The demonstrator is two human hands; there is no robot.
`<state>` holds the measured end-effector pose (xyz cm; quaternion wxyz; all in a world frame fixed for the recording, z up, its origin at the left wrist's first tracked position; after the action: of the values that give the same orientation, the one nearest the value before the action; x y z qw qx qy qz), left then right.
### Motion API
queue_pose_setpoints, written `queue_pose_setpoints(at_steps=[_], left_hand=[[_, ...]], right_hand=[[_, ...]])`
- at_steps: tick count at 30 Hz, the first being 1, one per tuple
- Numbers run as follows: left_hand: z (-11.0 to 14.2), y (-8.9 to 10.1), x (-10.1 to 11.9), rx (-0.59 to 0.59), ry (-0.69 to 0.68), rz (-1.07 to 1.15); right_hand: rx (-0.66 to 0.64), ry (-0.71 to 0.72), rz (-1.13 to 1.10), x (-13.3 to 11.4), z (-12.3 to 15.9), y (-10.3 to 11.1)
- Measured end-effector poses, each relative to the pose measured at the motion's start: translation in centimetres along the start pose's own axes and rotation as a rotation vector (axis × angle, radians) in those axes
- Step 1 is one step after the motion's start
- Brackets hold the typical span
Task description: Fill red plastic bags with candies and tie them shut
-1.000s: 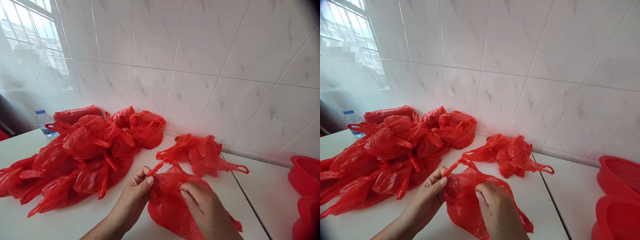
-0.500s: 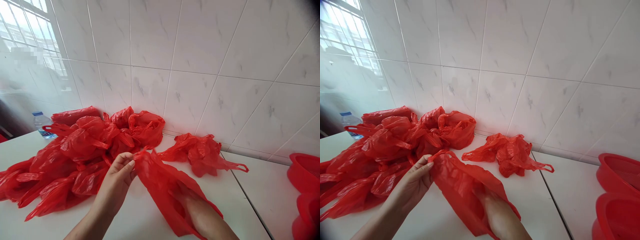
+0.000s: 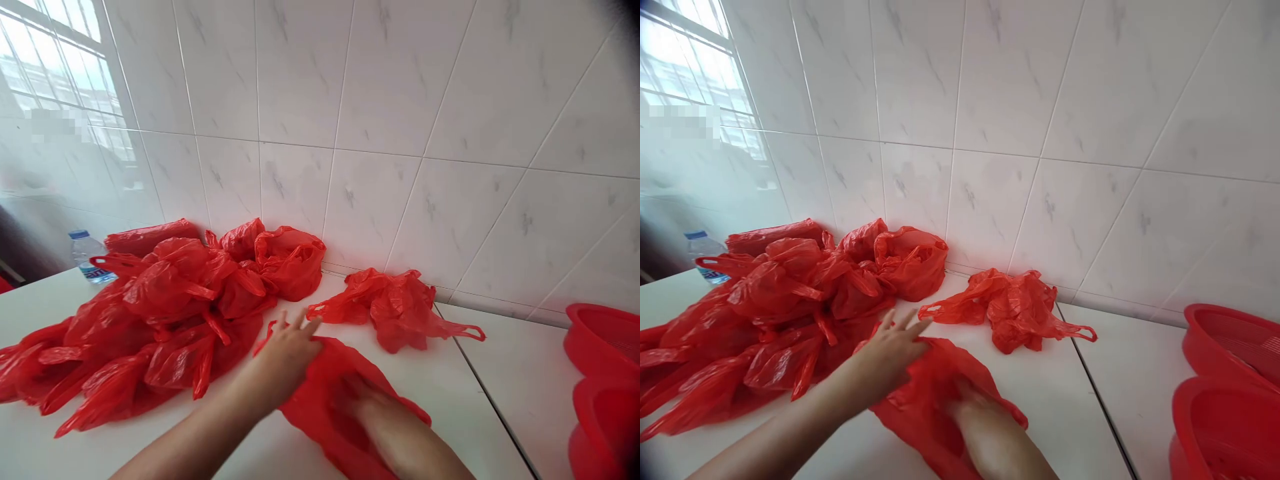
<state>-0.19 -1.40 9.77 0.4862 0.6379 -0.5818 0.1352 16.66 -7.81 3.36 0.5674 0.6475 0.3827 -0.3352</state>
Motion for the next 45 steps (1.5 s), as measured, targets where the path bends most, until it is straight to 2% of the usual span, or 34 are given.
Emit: queue_pose_setpoints(at_steps=[3, 5, 7, 11, 16, 20, 22, 25, 29, 30, 32, 35, 37, 40, 42, 45], left_hand=[[-0.4, 1.5, -4.6, 0.044, 0.137, -0.129], [0.6, 1.8, -5.9, 0.009, 0.228, -0.109], [1.7, 1.3, -5.8, -0.052, 0.272, -0.038], [3.1, -0.2, -5.1, -0.119, 0.286, 0.068], [4.3, -2.3, -6.7, -0.175, 0.474, 0.264], [4.6, -2.7, -7.9, -0.193, 0.480, 0.233], [4.7, -2.8, -8.6, -0.209, 0.478, 0.207], [4.7, -2.9, -9.4, -0.202, 0.453, 0.200], [4.9, -3.3, -9.9, -0.150, 0.472, 0.299], [4.9, -3.4, -9.9, -0.137, 0.493, 0.332], [5.0, -3.5, -9.7, -0.120, 0.546, 0.394], [5.0, -3.7, -9.5, -0.130, 0.630, 0.484], [5.1, -3.7, -9.5, -0.130, 0.672, 0.513], [5.2, -3.5, -9.9, -0.108, 0.691, 0.519], [5.2, -3.5, -10.1, -0.107, 0.702, 0.544], [5.3, -3.7, -10.5, -0.109, 0.743, 0.582]], right_hand=[[-0.158, -0.001, 0.054, 0.6, -0.3, 0.7], [-0.218, -0.025, 0.096, 1.1, -0.9, 1.6], [-0.209, -0.087, 0.087, 1.5, -1.7, 2.8], [-0.078, -0.156, -0.091, 2.6, -3.3, 4.5], [0.139, -0.280, -0.279, 6.8, -4.7, 5.1], [0.217, -0.314, -0.343, 8.6, -5.2, 5.4], [0.243, -0.294, -0.346, 8.0, -5.1, 5.7], [0.248, -0.227, -0.293, 5.4, -4.3, 5.7], [0.054, -0.113, -0.149, 2.0, -2.3, 3.7], [0.005, -0.124, -0.183, 1.8, -1.8, 3.2], [-0.013, -0.205, -0.404, 2.1, -1.0, 2.8], [0.093, -0.319, -0.774, 3.1, 0.0, 3.6], [0.147, -0.351, -0.810, 3.2, 1.1, 4.8], [0.234, -0.339, -0.556, 2.1, 3.8, 8.6], [0.399, -0.312, -0.256, 1.0, 6.2, 13.0], [0.736, -0.366, 0.242, -0.2, 10.4, 21.1]])
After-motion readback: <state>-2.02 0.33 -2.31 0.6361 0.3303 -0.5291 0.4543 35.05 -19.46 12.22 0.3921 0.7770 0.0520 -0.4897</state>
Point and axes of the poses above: each hand's wrist, its own z-axis away from the middle knuckle, its own y-axis out of the back of the hand, x = y × z, the point moved 6 cm from there along -z, towards the middle knuckle, and after that the axes turned 11 degrees about x, right-handed, at the moved point
